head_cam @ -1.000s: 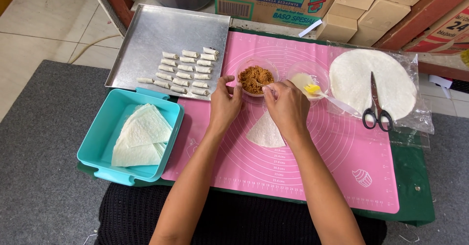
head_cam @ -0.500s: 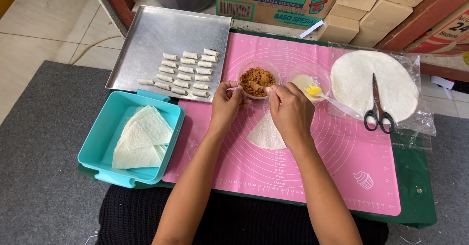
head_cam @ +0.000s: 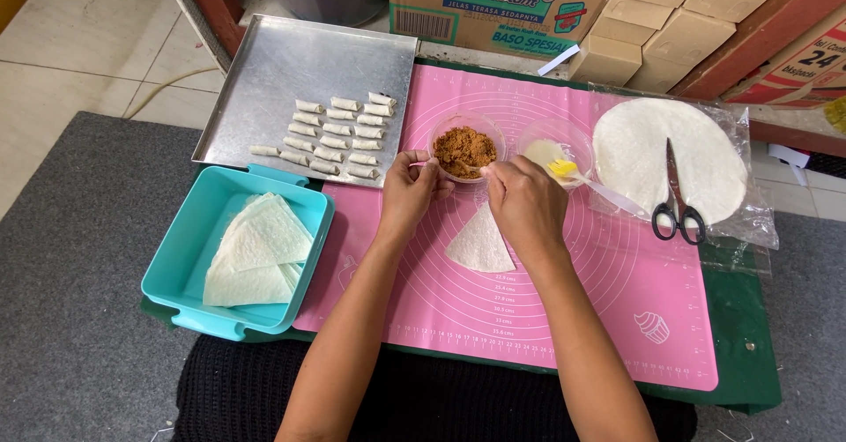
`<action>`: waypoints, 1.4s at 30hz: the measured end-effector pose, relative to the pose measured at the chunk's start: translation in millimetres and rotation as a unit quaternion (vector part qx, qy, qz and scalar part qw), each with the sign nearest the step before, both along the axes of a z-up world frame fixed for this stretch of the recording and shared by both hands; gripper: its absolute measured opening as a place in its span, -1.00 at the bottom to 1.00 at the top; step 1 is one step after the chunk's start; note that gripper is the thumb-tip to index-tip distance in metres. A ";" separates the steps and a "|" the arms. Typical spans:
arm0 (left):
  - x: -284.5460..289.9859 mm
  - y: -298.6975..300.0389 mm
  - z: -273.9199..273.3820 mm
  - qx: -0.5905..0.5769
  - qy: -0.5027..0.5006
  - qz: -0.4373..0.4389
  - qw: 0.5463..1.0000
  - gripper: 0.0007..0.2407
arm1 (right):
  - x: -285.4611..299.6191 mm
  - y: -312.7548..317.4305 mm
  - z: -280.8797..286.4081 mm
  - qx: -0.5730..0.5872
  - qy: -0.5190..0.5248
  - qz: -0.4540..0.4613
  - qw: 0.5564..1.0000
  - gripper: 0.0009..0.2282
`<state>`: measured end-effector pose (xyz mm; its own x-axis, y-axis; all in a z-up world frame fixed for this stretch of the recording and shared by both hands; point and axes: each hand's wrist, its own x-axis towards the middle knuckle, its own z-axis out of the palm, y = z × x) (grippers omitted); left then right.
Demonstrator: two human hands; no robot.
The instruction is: Assembling small food wraps by placing filling on triangular dough sheets, brushing edges with liquid, and folding them into rolls.
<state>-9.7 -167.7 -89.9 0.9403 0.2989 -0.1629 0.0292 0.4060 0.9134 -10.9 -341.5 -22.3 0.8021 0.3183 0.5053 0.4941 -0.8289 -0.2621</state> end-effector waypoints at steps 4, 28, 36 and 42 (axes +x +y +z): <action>1.0 0.6 -3.0 0.000 0.001 -0.001 1.000 -0.79 | -8.5 2.8 10.1 0.025 0.013 0.011 1.000 -0.91; -1.0 -1.6 3.1 -0.006 0.008 0.005 1.000 -0.82 | -7.6 0.1 4.8 0.129 0.139 -0.043 0.981 -0.87; -4.5 -2.4 7.7 -0.005 0.014 0.002 1.000 -0.83 | -7.4 -9.4 1.2 0.070 0.065 0.004 0.995 -0.89; -3.3 -2.2 6.4 -0.006 0.011 0.001 1.000 -0.83 | -7.8 -3.5 8.6 0.107 0.100 0.012 0.989 -0.89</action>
<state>-12.9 -169.9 -83.4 0.9359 0.2978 -0.1881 0.0494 0.4178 0.9072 -18.7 -345.0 -13.8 0.8864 0.2411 0.3951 0.4331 -0.7331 -0.5244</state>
